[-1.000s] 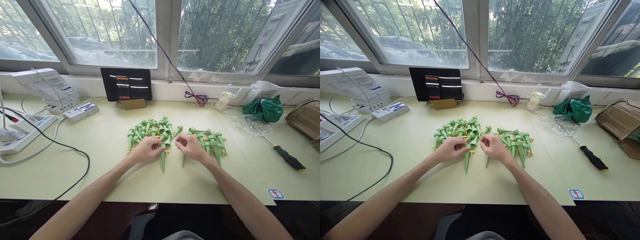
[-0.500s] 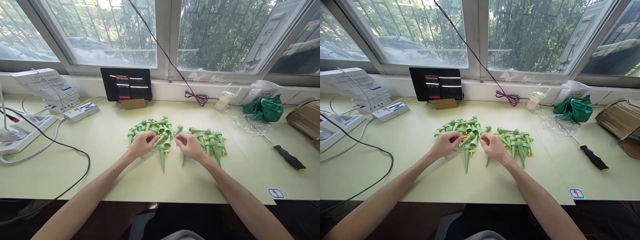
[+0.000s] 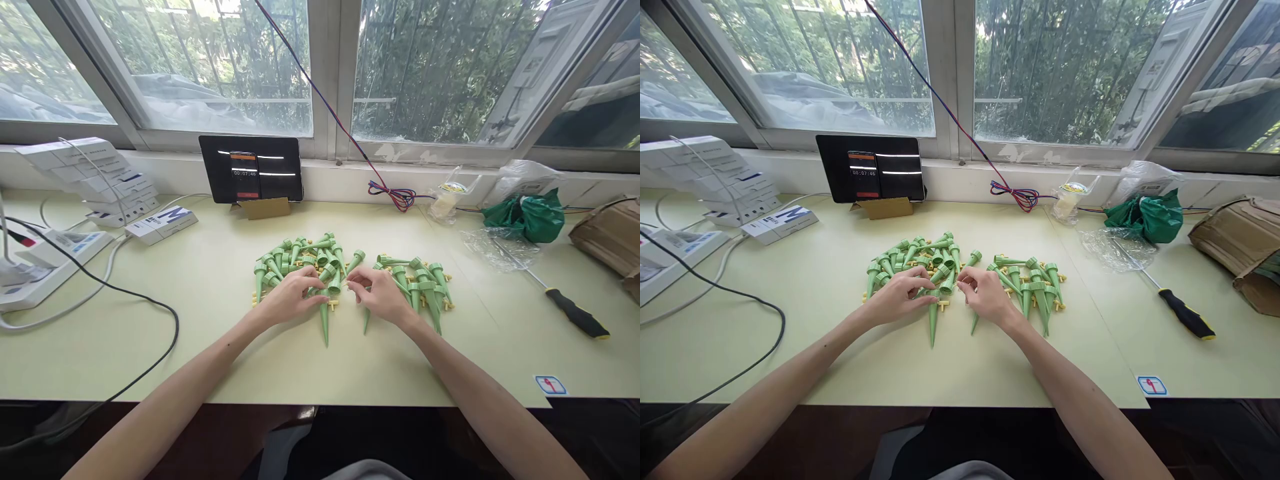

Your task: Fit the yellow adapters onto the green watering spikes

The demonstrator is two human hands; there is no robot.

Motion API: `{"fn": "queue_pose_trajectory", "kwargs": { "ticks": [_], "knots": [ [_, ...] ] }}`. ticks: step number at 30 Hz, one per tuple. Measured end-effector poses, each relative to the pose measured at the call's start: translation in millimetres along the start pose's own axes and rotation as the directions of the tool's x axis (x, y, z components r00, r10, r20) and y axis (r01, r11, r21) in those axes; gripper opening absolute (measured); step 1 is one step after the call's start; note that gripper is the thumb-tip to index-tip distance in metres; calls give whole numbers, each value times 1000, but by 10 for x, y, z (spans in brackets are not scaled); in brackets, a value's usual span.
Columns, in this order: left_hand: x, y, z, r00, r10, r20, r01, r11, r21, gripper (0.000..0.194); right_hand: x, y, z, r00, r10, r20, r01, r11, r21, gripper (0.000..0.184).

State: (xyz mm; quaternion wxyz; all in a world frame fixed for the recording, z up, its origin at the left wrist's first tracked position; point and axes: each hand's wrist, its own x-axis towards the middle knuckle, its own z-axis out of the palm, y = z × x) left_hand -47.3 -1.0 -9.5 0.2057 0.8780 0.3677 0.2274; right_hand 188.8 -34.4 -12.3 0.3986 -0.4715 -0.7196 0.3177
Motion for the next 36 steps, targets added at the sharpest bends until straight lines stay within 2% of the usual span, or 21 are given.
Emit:
{"fn": "queue_pose_trajectory", "kwargs": {
  "ticks": [6, 10, 15, 20, 26, 32, 36],
  "knots": [
    [14, -20, 17, 998, -15, -60, 11, 997, -72, 22, -5, 16, -3, 1000, 13, 23, -14, 996, 84, 10],
    [23, -4, 7, 997, -39, -63, 32, 994, -104, 19, 1, -16, -23, 998, 42, 45, -48, 989, 143, 11],
    [23, -1, 19, 995, -60, -82, 49, 990, -135, 16, 4, -38, -30, 992, 61, 115, -80, 983, 166, 12],
    [28, -8, 33, 992, -79, -96, 62, 983, -173, 17, -1, -23, -21, 989, 58, 134, -82, 980, 183, 12],
    [31, 44, 23, 992, -99, -80, 78, 971, -228, 19, -4, -21, -7, 986, 69, 154, -99, 975, 199, 13],
    [9, 56, 30, 985, -172, 24, 167, 905, -390, 20, -2, 4, 26, 983, 78, 169, -115, 968, 225, 19],
    [8, 51, 38, 987, -158, 30, 155, 885, -438, 20, -3, 20, 42, 985, 73, 158, -109, 965, 237, 20]
  ]
}}
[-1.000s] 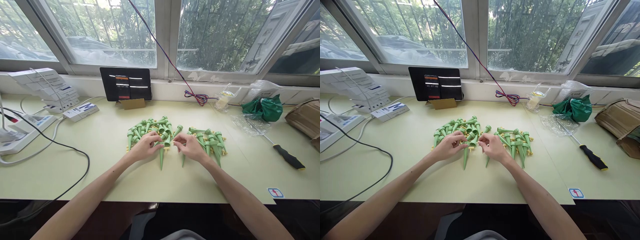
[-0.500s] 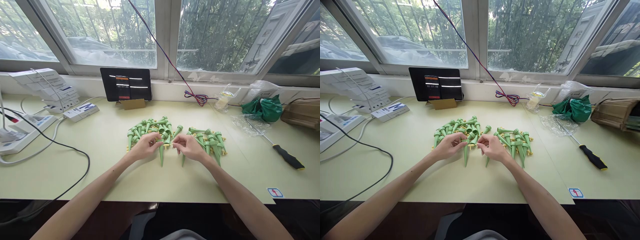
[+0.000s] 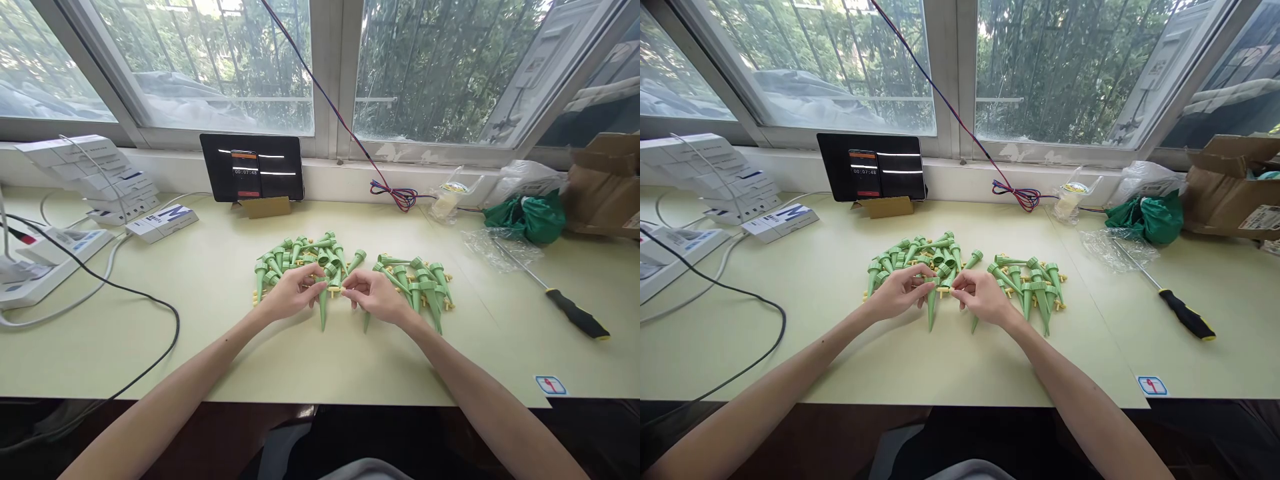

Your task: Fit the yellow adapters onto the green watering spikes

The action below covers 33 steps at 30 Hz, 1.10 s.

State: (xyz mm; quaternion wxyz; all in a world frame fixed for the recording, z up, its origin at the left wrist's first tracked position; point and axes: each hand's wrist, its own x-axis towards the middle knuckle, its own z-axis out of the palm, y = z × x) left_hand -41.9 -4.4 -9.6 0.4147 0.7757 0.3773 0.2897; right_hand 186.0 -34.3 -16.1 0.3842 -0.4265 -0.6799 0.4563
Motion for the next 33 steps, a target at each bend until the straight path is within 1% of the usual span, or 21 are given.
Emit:
{"fn": "queue_pose_trajectory", "kwargs": {
  "ticks": [17, 23, 29, 33],
  "knots": [
    [-5, -12, 11, 1000, 11, 26, -10, 998, -55, 22, 1, 10, 23, 1000, 6, -5, -6, 999, 48, 20],
    [-6, -8, 9, 1000, 13, 23, -12, 998, -65, 22, -4, -5, 24, 1000, 14, 1, -14, 1000, 22, 19],
    [-11, -16, 13, 1000, 15, 21, -13, 997, -71, 23, -11, -35, 30, 1000, 6, 27, -4, 998, -70, 25],
    [-11, -22, 12, 1000, 17, 19, -15, 997, -69, 23, -13, -29, 28, 1000, -2, 21, 4, 996, -84, 26]
  ]
}}
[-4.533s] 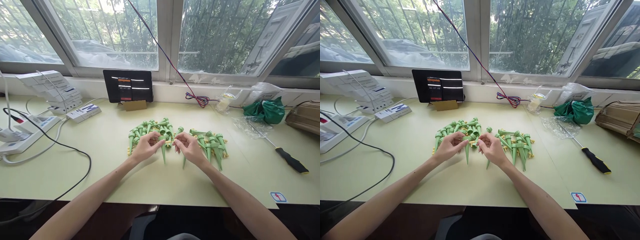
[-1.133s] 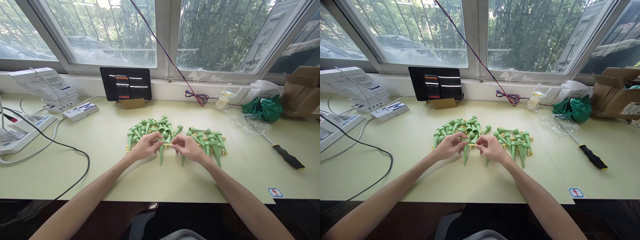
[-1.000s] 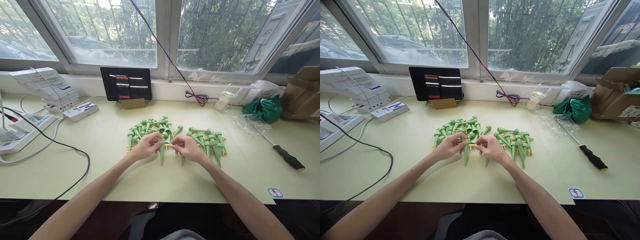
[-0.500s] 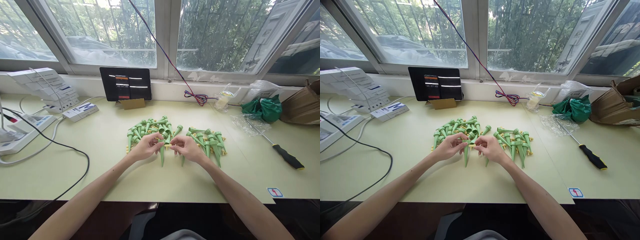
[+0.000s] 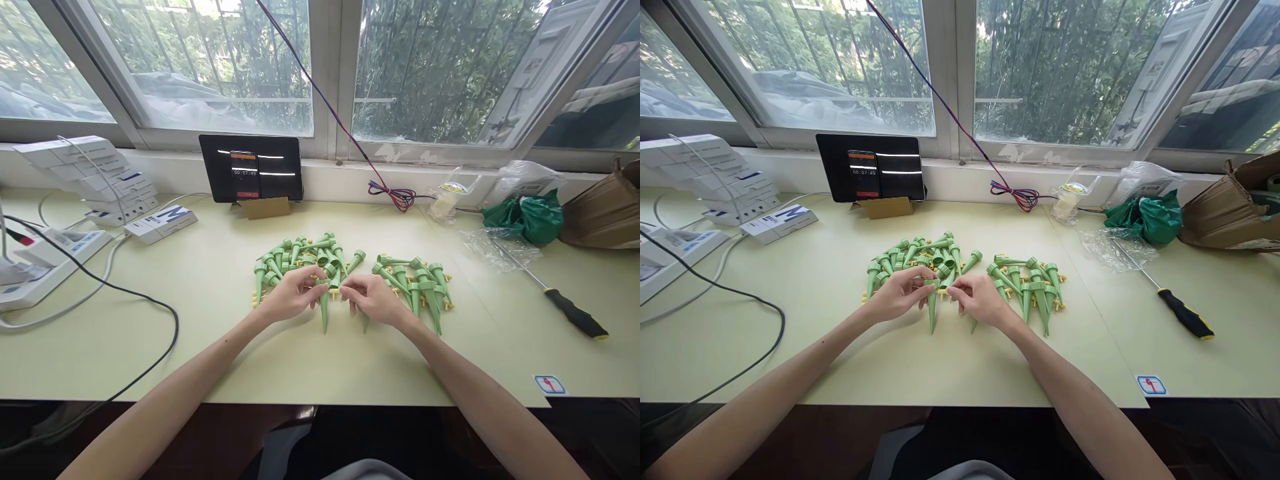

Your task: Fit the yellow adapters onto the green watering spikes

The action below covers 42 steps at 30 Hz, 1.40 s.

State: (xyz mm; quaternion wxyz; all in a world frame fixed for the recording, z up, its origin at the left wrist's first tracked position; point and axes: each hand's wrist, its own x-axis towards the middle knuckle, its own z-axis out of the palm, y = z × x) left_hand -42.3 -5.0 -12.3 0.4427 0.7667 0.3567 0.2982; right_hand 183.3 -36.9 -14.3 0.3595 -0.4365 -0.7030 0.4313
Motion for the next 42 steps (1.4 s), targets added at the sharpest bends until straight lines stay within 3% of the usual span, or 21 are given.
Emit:
{"fn": "queue_pose_trajectory", "kwargs": {
  "ticks": [6, 12, 18, 23, 30, 34, 42],
  "knots": [
    [2, 21, 3, 1000, 8, -15, -8, 1000, 11, 21, -1, 13, 14, 1000, 27, 16, -28, 997, 71, 25],
    [4, 34, 5, 1000, 1, -11, -1, 1000, 13, 22, -14, -8, 17, 999, 8, 34, -7, 999, -45, 34],
    [1, 28, 5, 1000, 3, -12, -2, 1000, 20, 23, -14, 7, 15, 1000, -8, 18, 9, 999, -44, 24],
    [7, 43, 9, 1000, -2, -11, 2, 1000, 25, 22, -14, 4, 13, 999, -14, 39, 19, 993, -119, 35],
    [4, 53, 14, 1000, 4, -14, -4, 1000, 27, 21, -2, 37, 21, 999, -32, 16, 34, 993, -110, 24],
    [5, 46, 12, 1000, 14, -17, -13, 999, 31, 22, -4, 25, 23, 999, -30, 34, 34, 989, -142, 30],
    [7, 39, 14, 1000, 17, -8, -17, 999, 47, 22, -1, 31, 19, 999, -46, 29, 49, 991, -122, 20]
  ]
}}
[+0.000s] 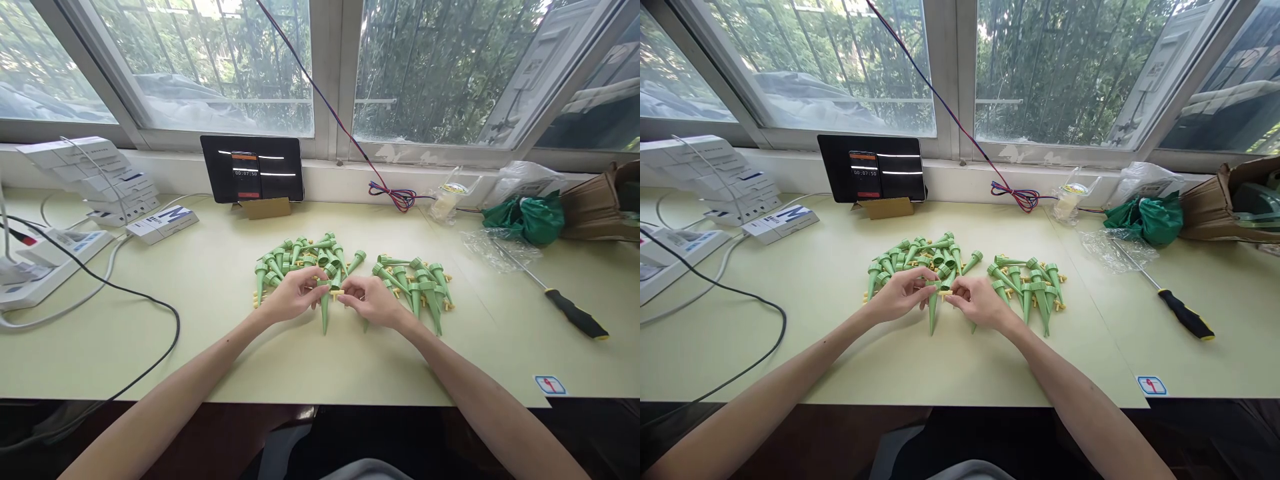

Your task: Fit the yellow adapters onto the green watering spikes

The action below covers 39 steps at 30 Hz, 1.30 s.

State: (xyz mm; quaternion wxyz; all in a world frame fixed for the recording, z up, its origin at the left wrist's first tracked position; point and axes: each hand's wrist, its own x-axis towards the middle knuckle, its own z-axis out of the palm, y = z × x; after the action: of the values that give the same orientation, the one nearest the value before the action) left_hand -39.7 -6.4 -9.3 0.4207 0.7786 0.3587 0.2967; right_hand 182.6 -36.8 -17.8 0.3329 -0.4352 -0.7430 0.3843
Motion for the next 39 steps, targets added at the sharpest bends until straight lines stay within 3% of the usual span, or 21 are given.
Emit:
{"fn": "queue_pose_trajectory", "kwargs": {
  "ticks": [3, 9, 13, 20, 25, 31, 36, 39],
  "knots": [
    [2, 2, -1, 1000, 2, -1, -2, 1000, 9, 22, 0, -11, -1, 1000, 8, 17, -8, 999, -34, 28],
    [0, 4, -9, 1000, 10, -5, -9, 1000, 9, 23, -4, -5, 6, 1000, 12, 0, -12, 1000, 10, 22],
    [-4, 0, -6, 1000, 6, -11, -6, 1000, 1, 22, -3, -8, 6, 1000, -1, 11, 2, 999, -49, 33],
    [-2, 3, -3, 1000, -9, -12, 9, 1000, -4, 22, -8, -8, 13, 999, 35, 6, -35, 998, 44, 20],
    [-3, 10, -2, 1000, -8, -4, 8, 1000, -1, 22, -5, -13, 8, 1000, 20, 20, -19, 999, -26, 27],
    [-1, 3, -2, 1000, 8, -5, -8, 1000, 10, 23, -14, -26, 4, 998, 51, 36, -53, 997, 51, 17],
    [-1, 25, 1, 1000, -7, -1, 8, 1000, 15, 22, -5, -21, 6, 999, 31, 34, -30, 999, -9, 27],
    [-1, 36, -1, 1000, -6, -3, 6, 1000, 19, 22, -2, -9, 11, 999, 44, 27, -45, 998, 33, 23]
  ]
}}
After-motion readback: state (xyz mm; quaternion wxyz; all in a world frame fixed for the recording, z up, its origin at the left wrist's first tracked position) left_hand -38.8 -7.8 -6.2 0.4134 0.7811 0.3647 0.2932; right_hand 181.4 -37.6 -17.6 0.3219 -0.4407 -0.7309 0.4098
